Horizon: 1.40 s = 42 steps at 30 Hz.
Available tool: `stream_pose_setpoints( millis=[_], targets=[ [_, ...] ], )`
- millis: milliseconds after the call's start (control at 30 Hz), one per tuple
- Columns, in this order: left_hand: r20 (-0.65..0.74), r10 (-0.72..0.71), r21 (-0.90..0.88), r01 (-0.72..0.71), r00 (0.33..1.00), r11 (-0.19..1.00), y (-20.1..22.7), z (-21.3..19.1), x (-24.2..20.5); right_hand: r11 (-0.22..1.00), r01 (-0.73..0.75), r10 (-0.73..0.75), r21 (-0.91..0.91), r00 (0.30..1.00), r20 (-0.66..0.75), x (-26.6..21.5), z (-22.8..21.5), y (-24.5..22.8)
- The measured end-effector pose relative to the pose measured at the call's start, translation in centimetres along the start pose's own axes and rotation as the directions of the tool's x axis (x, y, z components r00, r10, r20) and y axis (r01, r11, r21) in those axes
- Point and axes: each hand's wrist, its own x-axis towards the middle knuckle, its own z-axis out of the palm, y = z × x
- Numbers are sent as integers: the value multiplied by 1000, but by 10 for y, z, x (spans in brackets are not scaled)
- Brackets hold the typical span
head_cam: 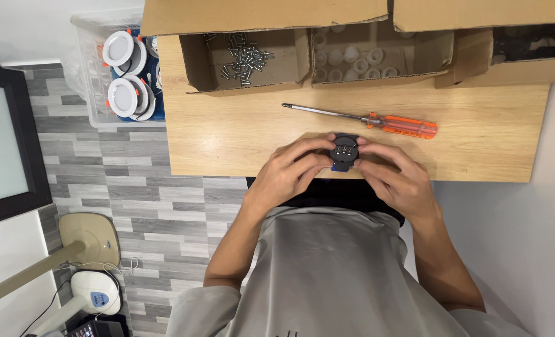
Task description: The person assembles a small electrical component by inserting a white plastic piece into a blue housing, then uses a screwdriver to tighten screws on the blue housing. They repeat the process with another component, inserting a black piece into a blue housing and securing it with screws.
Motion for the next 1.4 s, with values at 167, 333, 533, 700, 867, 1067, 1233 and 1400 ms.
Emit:
stream_pose_setpoints(
  millis=[167, 333, 533, 700, 867, 1067, 1233, 1400],
  targets=[
    [60, -29, 33, 27, 998, 999, 2, -4, 1, 1000, 4, -5, 17, 999, 45, -2, -1, 1],
    [81, -19, 105, 10, 997, 994, -2, -2, -3, 998, 54, -52, -27, 997, 57, -2, 0, 3],
    [87, 9, 152, -22, 996, 988, -4, -1, -8, 994, 98, -94, -43, 993, 74, 0, -1, 2],
    [75, 48, 151, -59, 996, 987, 1, 0, -3, 995, 94, -91, -33, 993, 77, -4, 0, 4],
    [84, -65, 161, 51, 994, 986, -3, 3, -8, 990, 5, -9, 142, 1000, 26, 4, -5, -4],
    [96, -106, 247, 79, 990, 966, 2, 7, 1, 987, 2, 4, 160, 999, -39, 29, -38, -4],
    [123, -128, 255, 93, 984, 962, 7, 5, 2, 990, 132, -127, 50, 987, -98, 84, -92, 14],
    [142, -174, 284, 128, 975, 950, 9, 3, -1, 948, 228, -252, -220, 963, -90, 159, -133, 44]
  ],
)
